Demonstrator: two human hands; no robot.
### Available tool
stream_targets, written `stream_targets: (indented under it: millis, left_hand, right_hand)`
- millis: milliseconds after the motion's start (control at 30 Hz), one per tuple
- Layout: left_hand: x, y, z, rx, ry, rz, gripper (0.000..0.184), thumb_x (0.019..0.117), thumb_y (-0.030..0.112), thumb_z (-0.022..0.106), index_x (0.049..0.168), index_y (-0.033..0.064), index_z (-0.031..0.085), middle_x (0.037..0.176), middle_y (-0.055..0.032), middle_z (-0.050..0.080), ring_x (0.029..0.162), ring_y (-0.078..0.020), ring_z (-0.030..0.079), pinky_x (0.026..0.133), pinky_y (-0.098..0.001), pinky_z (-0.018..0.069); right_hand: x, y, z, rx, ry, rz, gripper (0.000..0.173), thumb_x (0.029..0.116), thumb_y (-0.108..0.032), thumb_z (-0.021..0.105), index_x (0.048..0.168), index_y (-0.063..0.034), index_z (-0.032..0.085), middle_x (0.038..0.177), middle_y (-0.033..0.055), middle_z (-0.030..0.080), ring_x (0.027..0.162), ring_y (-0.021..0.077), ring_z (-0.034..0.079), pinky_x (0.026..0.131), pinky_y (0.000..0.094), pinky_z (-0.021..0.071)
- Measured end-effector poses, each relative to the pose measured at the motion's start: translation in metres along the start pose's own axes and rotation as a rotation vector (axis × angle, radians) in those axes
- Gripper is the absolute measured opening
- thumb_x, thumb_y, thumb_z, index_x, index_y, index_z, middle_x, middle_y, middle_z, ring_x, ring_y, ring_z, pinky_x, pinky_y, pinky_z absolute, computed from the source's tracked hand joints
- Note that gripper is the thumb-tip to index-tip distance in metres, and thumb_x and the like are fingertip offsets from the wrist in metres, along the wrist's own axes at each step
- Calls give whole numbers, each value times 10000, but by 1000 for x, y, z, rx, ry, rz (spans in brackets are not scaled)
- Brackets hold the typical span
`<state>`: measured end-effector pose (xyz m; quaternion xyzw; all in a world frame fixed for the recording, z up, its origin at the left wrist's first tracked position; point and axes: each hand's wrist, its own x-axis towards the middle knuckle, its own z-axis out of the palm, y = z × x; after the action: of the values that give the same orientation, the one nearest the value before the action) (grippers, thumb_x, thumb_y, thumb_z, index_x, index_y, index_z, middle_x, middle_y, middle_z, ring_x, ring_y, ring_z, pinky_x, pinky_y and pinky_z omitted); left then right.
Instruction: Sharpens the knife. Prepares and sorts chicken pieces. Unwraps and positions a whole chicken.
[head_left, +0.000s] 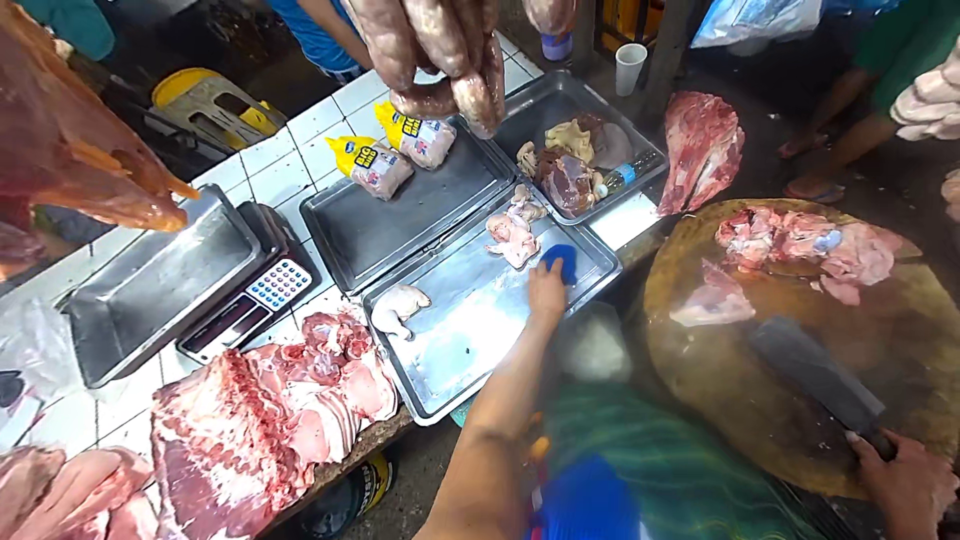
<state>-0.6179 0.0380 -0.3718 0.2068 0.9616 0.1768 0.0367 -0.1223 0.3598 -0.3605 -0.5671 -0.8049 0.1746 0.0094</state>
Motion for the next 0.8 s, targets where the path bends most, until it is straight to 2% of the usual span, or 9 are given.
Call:
stream_targets:
  millis: [100, 233, 300, 367, 467, 533, 600, 733, 800]
  left_hand:
    - [-28, -38, -10, 34, 138, -173, 561, 927, 137, 635, 1477, 184, 533, 1478, -255, 495, 1250, -500, 540, 933, -675, 496]
    - [-16, -27, -24, 27, -25, -308, 543, 953, 180, 610, 1491, 200, 538, 1477, -259, 493, 1280, -490, 525, 935, -643, 512]
    - [-17, -4, -20, -92, -32, -139, 492, 983, 153, 618, 1470, 150, 547, 1423, -263, 537, 1266, -461, 556, 988, -602, 513]
    - [-6, 10, 3, -130, -55, -12, 518, 999, 212, 618, 1503, 141, 521, 1514, -244, 486, 1351, -460, 504, 1078, -599, 462]
    - [3, 57, 1, -99, -110, -9, 600, 1001, 423, 587, 1496, 89, 522, 1621, -304, 298, 1488, -545, 258, 1160, -693, 299]
    - [-6, 113, -14, -78, -83, 108, 497, 970, 342, 626, 1381, 62, 626, 1506, -320, 453, 1435, -532, 356, 1121, -705, 325]
    - [-11, 168, -5, -120, -191, 305, 405, 920, 256, 677, 1298, 113, 691, 1426, -236, 560, 1371, -441, 472, 1101, -640, 401]
    - [-20, 233, 56, -28, -383, 731, 658, 878, 311, 776, 1488, 279, 531, 1673, -117, 291, 1550, -408, 210, 1178, -673, 307]
    - [-8, 264, 86, 49, -446, 864, 686, 941, 327, 697, 1570, 308, 426, 1686, -42, 302, 1562, -368, 213, 1186, -687, 266]
  right_hand:
    - [5, 7, 7, 4, 29, 7, 535, 968, -351, 694, 1353, 10, 606, 1390, 385, 510, 1339, 586, 434, 1097, 739, 319]
    - [1, -3, 1, 18, 12, 27, 532, 973, -332, 707, 1345, 32, 598, 1402, 403, 489, 1354, 597, 416, 1106, 745, 312]
    - [2, -6, -3, 6, 5, 26, 527, 975, -339, 705, 1342, 26, 605, 1394, 395, 504, 1347, 590, 427, 1107, 734, 318]
    - [4, -5, -5, 6, 7, 21, 533, 971, -363, 707, 1348, 2, 614, 1392, 375, 519, 1352, 572, 435, 1111, 722, 328]
    - [0, -1, -6, 4, 1, 17, 536, 976, -392, 693, 1346, -12, 617, 1389, 353, 535, 1357, 556, 439, 1108, 713, 345]
    - [3, 3, -6, 5, 12, 9, 531, 979, -407, 680, 1341, -21, 624, 1384, 340, 547, 1356, 547, 446, 1115, 707, 341]
    - [5, 4, -3, 18, 28, 9, 520, 973, -397, 689, 1342, -36, 632, 1387, 329, 553, 1361, 541, 446, 1122, 707, 337]
    - [-4, 7, 1, 11, 7, -35, 531, 950, -411, 712, 1324, -39, 661, 1341, 303, 609, 1319, 531, 503, 1094, 715, 382]
    - [-5, 9, -9, 6, 3, -2, 544, 948, -451, 693, 1332, -66, 667, 1357, 262, 620, 1334, 498, 508, 1104, 690, 396]
